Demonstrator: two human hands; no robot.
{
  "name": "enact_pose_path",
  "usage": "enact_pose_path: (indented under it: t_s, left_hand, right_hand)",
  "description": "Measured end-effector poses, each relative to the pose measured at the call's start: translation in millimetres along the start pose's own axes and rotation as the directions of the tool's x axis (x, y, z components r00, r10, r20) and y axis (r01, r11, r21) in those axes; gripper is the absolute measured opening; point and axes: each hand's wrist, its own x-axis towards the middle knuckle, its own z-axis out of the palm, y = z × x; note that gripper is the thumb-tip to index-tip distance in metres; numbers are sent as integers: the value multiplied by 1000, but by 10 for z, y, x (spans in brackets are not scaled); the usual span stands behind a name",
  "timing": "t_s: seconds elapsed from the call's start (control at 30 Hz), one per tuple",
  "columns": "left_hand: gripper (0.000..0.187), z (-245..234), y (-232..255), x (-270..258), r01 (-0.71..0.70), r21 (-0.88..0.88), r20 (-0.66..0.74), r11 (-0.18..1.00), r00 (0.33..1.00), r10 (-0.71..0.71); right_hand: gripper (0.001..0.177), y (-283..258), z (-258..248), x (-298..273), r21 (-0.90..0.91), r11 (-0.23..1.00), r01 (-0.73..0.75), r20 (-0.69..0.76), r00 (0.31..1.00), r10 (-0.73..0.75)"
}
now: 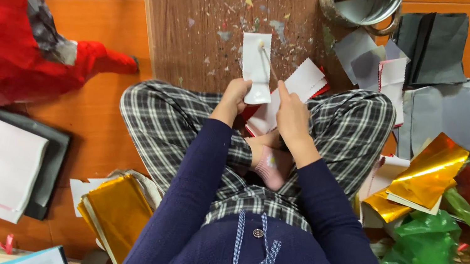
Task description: Decorating a paper-mache structure by cutting and applying paper strips
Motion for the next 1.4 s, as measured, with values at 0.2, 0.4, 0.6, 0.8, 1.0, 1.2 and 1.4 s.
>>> enact_pose_path:
  t_s: [0.2,0.4,0.6,0.8,1.0,1.2,1.4]
  left_hand:
    - [59,-47,106,-172,78,-87,23,993,997,-76]
    - [57,-170,-106,264,100,-75,37,992,995,-97]
    - [58,-102,-46,200,95,-112,22,989,995,-94]
    - [61,-25,17,106,103,-105,9,989,995,-103]
    - [61,-43,88,-31,95,-112,12,989,995,-94]
    - [60,-158,-208,451,89,-172,11,981,996,-89]
    - [59,35,194,-292,94,-153,16,984,996,-92]
  right_hand:
    - [53,429,335,192,92,992,82,-242,969,-57]
    - [53,234,416,99,-24,992,124,-234,964,-127]
    - [42,119,448,285,-13,977,213,-294,933,-207]
    - [37,339,175,-26,46,997,64,-277,960,-49]
    - [46,511,411,178,-52,997,50,-328,943,-64]
    - [46,532,447,205,-65,993,102,-386,915,-119]
    - [55,470,361,-10,-115,985,126,-282,947,-154]
